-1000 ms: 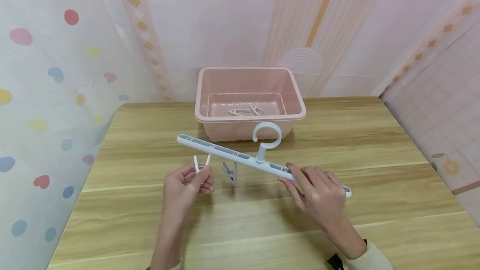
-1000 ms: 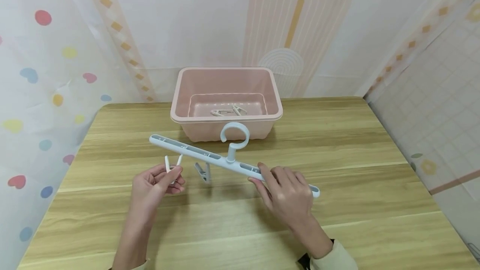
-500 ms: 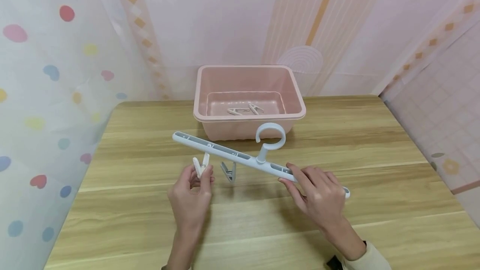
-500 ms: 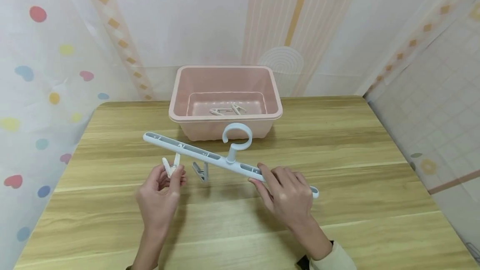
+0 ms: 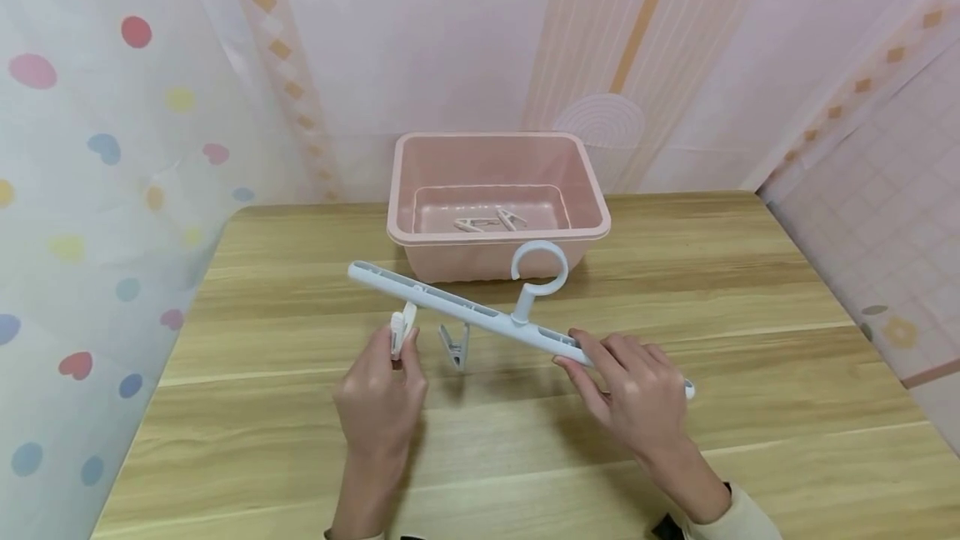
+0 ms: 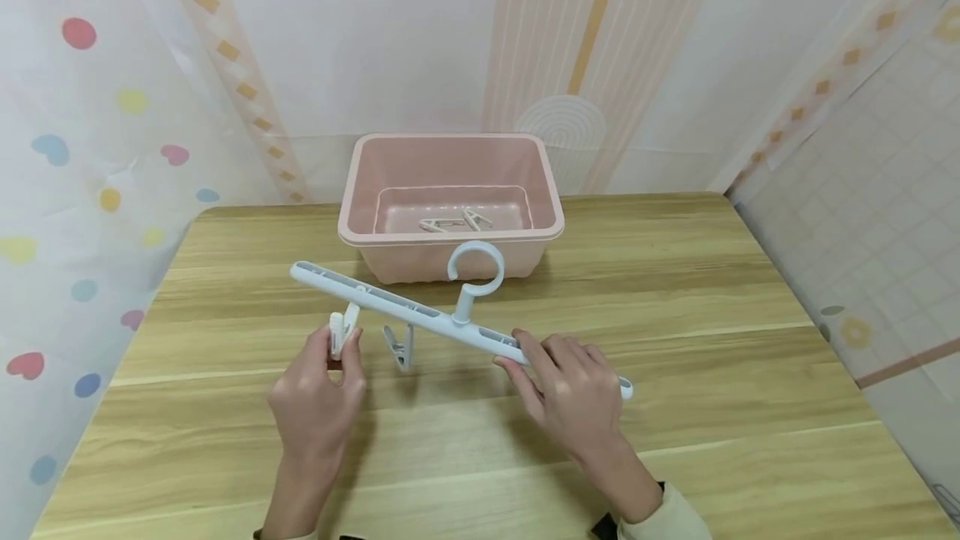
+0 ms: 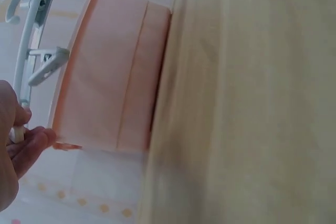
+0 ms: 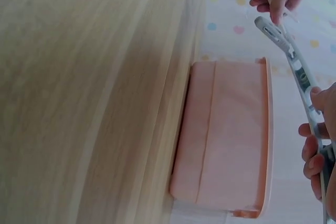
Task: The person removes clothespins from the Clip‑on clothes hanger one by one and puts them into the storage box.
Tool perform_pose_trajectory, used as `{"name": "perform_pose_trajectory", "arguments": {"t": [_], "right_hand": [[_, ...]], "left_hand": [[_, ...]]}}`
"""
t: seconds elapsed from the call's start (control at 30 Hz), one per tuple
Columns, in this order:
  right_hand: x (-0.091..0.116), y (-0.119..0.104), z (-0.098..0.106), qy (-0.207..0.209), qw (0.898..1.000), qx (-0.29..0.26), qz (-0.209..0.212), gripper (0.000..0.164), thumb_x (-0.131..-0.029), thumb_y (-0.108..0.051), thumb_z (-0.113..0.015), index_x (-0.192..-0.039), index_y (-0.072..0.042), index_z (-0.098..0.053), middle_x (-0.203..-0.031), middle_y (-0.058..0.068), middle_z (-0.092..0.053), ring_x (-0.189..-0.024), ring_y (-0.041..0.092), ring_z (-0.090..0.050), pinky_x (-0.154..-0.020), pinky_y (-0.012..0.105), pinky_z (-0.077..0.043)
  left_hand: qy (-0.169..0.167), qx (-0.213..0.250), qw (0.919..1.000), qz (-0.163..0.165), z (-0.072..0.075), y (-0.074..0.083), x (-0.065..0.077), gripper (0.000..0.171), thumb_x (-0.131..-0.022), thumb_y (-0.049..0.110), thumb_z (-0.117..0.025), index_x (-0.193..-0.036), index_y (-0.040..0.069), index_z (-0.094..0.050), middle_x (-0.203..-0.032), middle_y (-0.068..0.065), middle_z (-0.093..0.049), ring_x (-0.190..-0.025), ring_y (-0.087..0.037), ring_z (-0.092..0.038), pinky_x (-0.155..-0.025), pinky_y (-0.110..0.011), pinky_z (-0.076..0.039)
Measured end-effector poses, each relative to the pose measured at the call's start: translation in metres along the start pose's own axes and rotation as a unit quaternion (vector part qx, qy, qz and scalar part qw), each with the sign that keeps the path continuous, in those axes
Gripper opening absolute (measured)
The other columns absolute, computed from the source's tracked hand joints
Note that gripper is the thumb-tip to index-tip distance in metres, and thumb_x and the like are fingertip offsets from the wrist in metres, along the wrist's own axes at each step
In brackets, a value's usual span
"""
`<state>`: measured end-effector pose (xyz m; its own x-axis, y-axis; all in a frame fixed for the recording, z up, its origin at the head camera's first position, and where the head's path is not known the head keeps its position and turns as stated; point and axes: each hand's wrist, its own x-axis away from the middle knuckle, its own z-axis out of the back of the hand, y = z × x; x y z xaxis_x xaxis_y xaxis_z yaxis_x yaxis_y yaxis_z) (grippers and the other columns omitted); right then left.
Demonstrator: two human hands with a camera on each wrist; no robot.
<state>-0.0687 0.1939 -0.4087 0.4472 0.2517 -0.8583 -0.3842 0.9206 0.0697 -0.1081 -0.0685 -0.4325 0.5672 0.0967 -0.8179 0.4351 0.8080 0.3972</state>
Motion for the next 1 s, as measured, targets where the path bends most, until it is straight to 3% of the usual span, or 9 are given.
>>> {"name": "perform_pose_trajectory", "arguments": {"t": [0.27,0.37,0.43,0.5,0.57,0.67,0.8,0.87,1.0], "right_hand": [[0.0,-0.007,0.001,-0.022,0.999,-0.012,-0.031,0.046,-0.098,-0.054,-0.056,-0.094,-0.015,-0.079,-0.063,-0.001,-0.066,-0.046,0.013,-0.054,-0.04,0.03,-0.041],[0.0,-0.007,0.001,-0.023,0.999,-0.011,-0.036,0.047,-0.098,-0.055,-0.056,-0.095,-0.014,-0.079,-0.065,0.0,-0.068,-0.047,0.014,-0.056,-0.041,0.03,-0.041],[-0.001,-0.007,0.0,-0.023,0.999,-0.015,-0.044,0.047,-0.098,-0.055,-0.056,-0.095,-0.015,-0.08,-0.065,-0.001,-0.068,-0.048,0.014,-0.056,-0.042,0.029,-0.041],[-0.001,-0.006,0.0,-0.026,0.998,-0.021,-0.053,0.047,-0.098,-0.056,-0.056,-0.095,-0.016,-0.08,-0.064,-0.002,-0.067,-0.047,0.012,-0.054,-0.041,0.028,-0.039],[0.0,-0.006,0.0,-0.03,0.997,-0.029,-0.064,0.046,-0.097,-0.057,-0.055,-0.095,-0.018,-0.08,-0.062,-0.005,-0.065,-0.046,0.01,-0.049,-0.041,0.026,-0.038],[0.001,-0.006,0.0,-0.04,0.995,-0.042,-0.078,0.046,-0.097,-0.059,-0.055,-0.096,-0.02,-0.08,-0.061,-0.008,-0.062,-0.046,0.005,-0.042,-0.041,0.022,-0.034],[0.003,-0.006,0.001,-0.058,0.992,-0.056,-0.093,0.042,-0.095,-0.059,-0.058,-0.097,-0.022,-0.08,-0.06,-0.011,-0.059,-0.047,0.002,-0.036,-0.042,0.017,-0.028],[0.004,-0.005,0.002,-0.07,0.991,-0.061,-0.097,0.04,-0.094,-0.058,-0.061,-0.098,-0.023,-0.08,-0.06,-0.012,-0.057,-0.047,0.002,-0.035,-0.043,0.015,-0.026],[0.005,-0.003,0.002,-0.09,0.988,-0.066,-0.107,0.037,-0.092,-0.056,-0.064,-0.099,-0.023,-0.079,-0.059,-0.013,-0.055,-0.047,0.001,-0.033,-0.044,0.013,-0.022]], "left_hand": [[-0.005,-0.047,0.9988,-0.007,0.002,0.004,-0.016,0.023,-0.09,0.006,-0.066,-0.073,-0.001,-0.054,-0.05,-0.006,-0.044,-0.041,-0.014,-0.035,-0.035,-0.03,-0.031],[-0.01,-0.028,0.9995,0.007,0.005,0.005,-0.019,0.019,-0.088,0.005,-0.069,-0.075,-0.003,-0.057,-0.05,-0.007,-0.05,-0.04,-0.014,-0.041,-0.035,-0.031,-0.036],[-0.021,0.017,0.9986,0.045,0.008,0.007,-0.019,0.016,-0.088,0.005,-0.071,-0.078,-0.004,-0.062,-0.053,-0.009,-0.059,-0.041,-0.015,-0.051,-0.037,-0.029,-0.043],[-0.043,0.097,0.9875,0.117,0.01,0.009,-0.019,0.015,-0.09,0.008,-0.072,-0.083,-0.004,-0.066,-0.06,-0.011,-0.068,-0.046,-0.016,-0.062,-0.043,-0.025,-0.05],[-0.063,0.192,0.9587,0.2,0.011,0.013,-0.019,0.016,-0.091,0.011,-0.073,-0.088,-0.004,-0.068,-0.068,-0.014,-0.073,-0.053,-0.014,-0.069,-0.05,-0.022,-0.056],[-0.081,0.322,0.888,0.318,0.012,0.017,-0.021,0.018,-0.093,0.013,-0.072,-0.094,-0.004,-0.066,-0.074,-0.012,-0.075,-0.059,-0.009,-0.072,-0.058,-0.024,-0.06],[-0.09,0.417,0.8158,0.391,0.011,0.02,-0.023,0.019,-0.094,0.008,-0.069,-0.095,-0.009,-0.061,-0.073,-0.001,-0.074,-0.064,-0.01,-0.073,-0.063,-0.03,-0.062],[-0.091,0.443,0.7926,0.409,0.01,0.02,-0.023,0.018,-0.094,0.005,-0.068,-0.095,-0.011,-0.059,-0.072,0.004,-0.073,-0.066,-0.012,-0.074,-0.065,-0.031,-0.062],[-0.093,0.46,0.7718,0.429,0.007,0.019,-0.024,0.014,-0.094,0.002,-0.066,-0.096,-0.01,-0.06,-0.073,0.003,-0.075,-0.068,-0.012,-0.074,-0.067,-0.03,-0.062]]}}
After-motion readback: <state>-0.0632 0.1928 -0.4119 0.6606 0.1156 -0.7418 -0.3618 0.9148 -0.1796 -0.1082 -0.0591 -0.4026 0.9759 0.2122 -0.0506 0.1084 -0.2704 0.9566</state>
